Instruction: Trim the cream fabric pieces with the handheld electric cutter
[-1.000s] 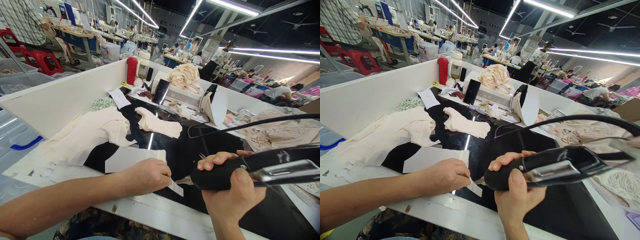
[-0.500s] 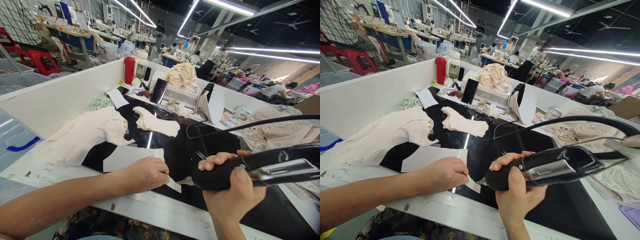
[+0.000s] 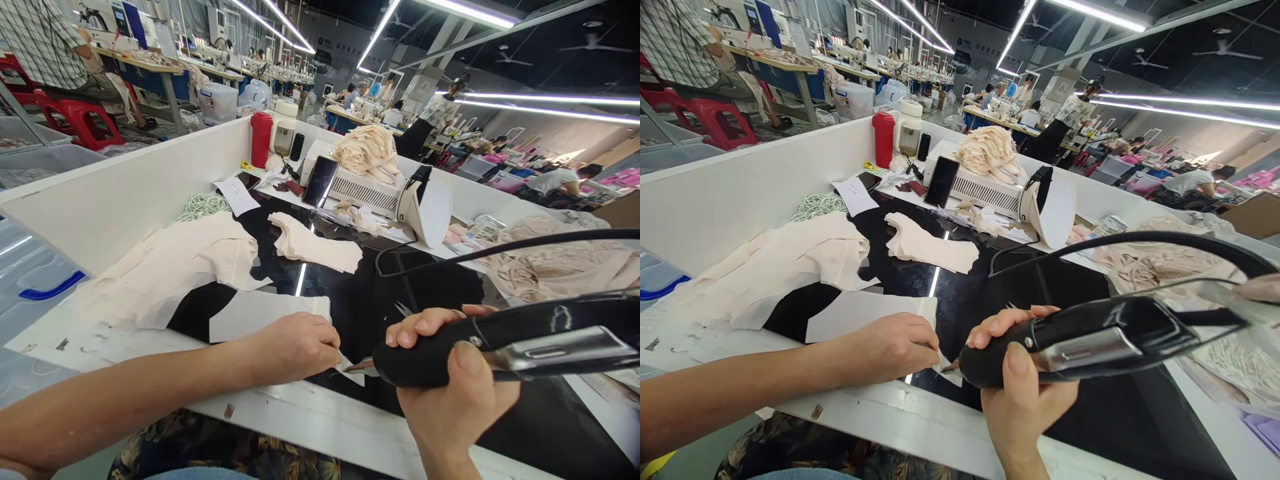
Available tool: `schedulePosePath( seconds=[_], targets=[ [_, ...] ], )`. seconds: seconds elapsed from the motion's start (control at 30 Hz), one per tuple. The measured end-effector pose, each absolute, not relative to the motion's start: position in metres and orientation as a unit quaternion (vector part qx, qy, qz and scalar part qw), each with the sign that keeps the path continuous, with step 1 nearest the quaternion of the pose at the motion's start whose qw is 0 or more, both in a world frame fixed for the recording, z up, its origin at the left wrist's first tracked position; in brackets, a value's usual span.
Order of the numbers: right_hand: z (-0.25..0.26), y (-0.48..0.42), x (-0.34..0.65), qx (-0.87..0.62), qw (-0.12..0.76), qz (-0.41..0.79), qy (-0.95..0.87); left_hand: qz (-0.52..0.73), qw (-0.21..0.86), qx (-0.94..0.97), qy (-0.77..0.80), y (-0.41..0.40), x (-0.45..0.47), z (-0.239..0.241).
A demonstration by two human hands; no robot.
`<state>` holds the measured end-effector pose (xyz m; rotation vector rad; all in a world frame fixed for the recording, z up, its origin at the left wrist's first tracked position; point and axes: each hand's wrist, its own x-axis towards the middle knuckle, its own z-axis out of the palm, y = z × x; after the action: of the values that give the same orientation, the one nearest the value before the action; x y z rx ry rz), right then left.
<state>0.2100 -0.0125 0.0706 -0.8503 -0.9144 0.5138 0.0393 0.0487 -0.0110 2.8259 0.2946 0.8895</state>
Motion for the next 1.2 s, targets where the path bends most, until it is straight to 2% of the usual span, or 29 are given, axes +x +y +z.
schedulePosePath(
  seconds=[0.67, 0.9, 1.2],
  targets=[
    [0.068, -0.018, 0.224, -0.405, 0.782, 0.221, -0.418, 0.281, 0.097, 0.950, 0.100, 0.050, 0.038, -0.015],
    [0.066, -0.007, 0.234, -0.395, 0.787, 0.204, -0.427, 0.316, 0.200, 0.917, 0.140, 0.063, 0.027, -0.003],
    [0.051, 0.029, 0.261, -0.398, 0.801, 0.158, -0.418, 0.238, 0.153, 0.942, 0.178, 0.078, 0.011, -0.003]
  ],
)
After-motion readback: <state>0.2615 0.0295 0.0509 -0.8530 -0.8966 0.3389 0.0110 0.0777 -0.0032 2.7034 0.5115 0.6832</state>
